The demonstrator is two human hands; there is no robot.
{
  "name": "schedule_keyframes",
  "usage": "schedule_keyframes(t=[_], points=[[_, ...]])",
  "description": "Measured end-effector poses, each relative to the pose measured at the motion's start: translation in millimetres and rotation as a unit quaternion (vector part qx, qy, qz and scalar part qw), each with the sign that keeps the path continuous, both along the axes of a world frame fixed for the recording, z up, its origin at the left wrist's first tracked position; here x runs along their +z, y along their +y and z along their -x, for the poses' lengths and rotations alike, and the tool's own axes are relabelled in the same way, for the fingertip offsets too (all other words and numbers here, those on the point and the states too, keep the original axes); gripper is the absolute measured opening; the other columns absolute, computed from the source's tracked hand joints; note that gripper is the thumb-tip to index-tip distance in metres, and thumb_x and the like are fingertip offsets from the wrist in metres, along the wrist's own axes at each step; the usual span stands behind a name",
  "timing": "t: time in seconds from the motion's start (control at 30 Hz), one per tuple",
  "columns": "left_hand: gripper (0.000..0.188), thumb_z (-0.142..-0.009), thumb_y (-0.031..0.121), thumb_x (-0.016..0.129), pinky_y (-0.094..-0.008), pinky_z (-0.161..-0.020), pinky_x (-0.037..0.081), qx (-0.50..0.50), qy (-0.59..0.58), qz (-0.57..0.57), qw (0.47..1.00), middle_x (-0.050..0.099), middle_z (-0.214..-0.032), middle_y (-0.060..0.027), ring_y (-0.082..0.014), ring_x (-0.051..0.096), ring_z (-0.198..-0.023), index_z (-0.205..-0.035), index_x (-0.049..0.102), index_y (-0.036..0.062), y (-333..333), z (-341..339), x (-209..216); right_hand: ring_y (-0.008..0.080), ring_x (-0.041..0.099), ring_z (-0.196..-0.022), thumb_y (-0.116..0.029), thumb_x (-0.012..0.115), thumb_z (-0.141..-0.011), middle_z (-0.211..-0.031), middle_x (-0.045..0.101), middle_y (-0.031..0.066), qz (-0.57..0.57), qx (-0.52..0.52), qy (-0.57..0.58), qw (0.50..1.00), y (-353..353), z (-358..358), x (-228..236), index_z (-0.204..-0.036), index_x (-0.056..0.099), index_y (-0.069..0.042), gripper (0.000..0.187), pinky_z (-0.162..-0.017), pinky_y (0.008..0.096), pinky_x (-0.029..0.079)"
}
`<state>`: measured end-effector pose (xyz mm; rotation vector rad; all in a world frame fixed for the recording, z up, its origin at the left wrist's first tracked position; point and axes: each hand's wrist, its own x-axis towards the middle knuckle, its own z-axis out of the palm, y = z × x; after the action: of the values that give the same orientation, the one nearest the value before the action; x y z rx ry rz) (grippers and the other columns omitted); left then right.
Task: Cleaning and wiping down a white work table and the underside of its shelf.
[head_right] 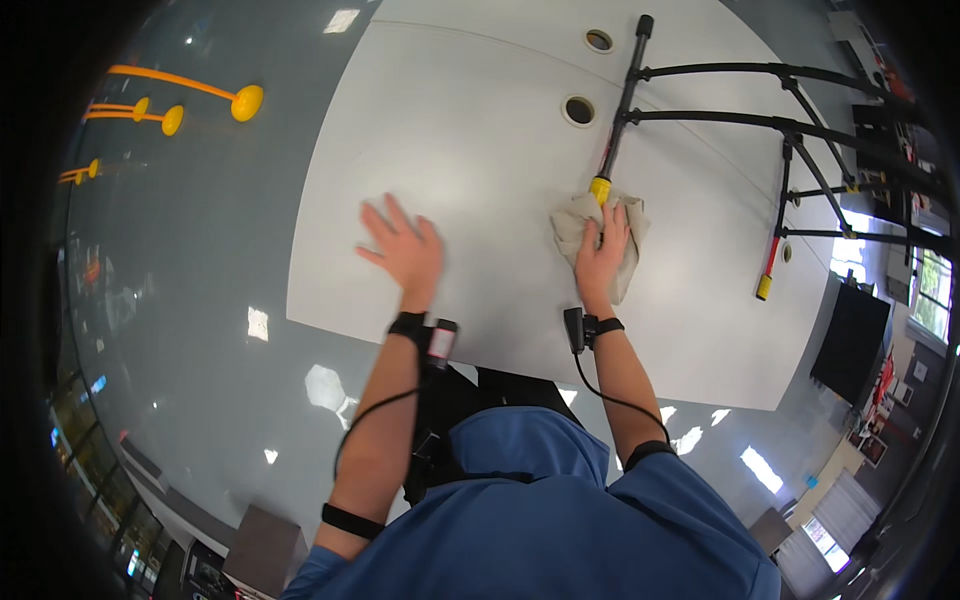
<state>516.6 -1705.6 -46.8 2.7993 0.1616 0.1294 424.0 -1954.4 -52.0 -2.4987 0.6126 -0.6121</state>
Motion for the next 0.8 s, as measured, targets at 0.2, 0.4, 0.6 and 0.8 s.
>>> schedule_keyframes(t=[0.2,0.4,0.6,0.8], points=[[0.069,-0.088,0.028,0.049,-0.0709,-0.104,0.008,-0.007,0.015,-0.045,0.999,0.018,-0.150,-0.0321,-0.0426,0.013,-0.143,-0.146,0.026,-0.0001,-31.4,18.9,6.6,0.0349,0.055,-0.102,-0.021,0.042,-0.100,-0.113,0.057,0.0237,-0.158,-0.183,-0.023,0.970,-8.1,2.3,-5.1,-0.121,0.048,0.004,0.033,-0.090,0.0388,0.042],[0.070,-0.086,0.029,0.049,-0.0715,-0.104,0.009,-0.008,0.030,-0.081,0.996,0.018,-0.149,-0.0330,-0.0437,0.014,-0.142,-0.146,0.026,-0.0005,-25.7,21.7,5.0,0.0317,0.054,-0.098,-0.029,0.045,-0.100,-0.108,0.056,0.0238,-0.179,-0.172,-0.088,0.965,-62.4,-64.7,24.8,-0.116,0.049,0.007,0.040,-0.088,0.0385,0.043],[0.071,-0.086,0.029,0.049,-0.0711,-0.104,0.009,-0.011,0.029,-0.081,0.996,0.018,-0.149,-0.0330,-0.0435,0.014,-0.142,-0.146,0.026,-0.0001,-36.4,17.5,6.5,0.0419,0.048,-0.115,-0.033,0.051,-0.095,-0.127,0.047,0.0320,0.061,-0.104,0.071,0.990,-104.5,-127.8,-19.4,-0.121,0.052,0.008,0.048,-0.098,0.0433,0.039],[0.073,-0.085,0.029,0.050,-0.0708,-0.104,0.007,-0.007,0.038,-0.058,0.998,0.017,-0.150,-0.0327,-0.0433,0.013,-0.142,-0.147,0.024,-0.0001,-35.7,16.1,7.1,0.0514,0.029,-0.132,-0.026,0.049,-0.094,-0.144,0.025,0.0384,-0.036,-0.033,0.004,0.999,-87.6,-101.9,-38.5,-0.136,0.034,0.011,0.058,-0.110,0.0484,0.026]])
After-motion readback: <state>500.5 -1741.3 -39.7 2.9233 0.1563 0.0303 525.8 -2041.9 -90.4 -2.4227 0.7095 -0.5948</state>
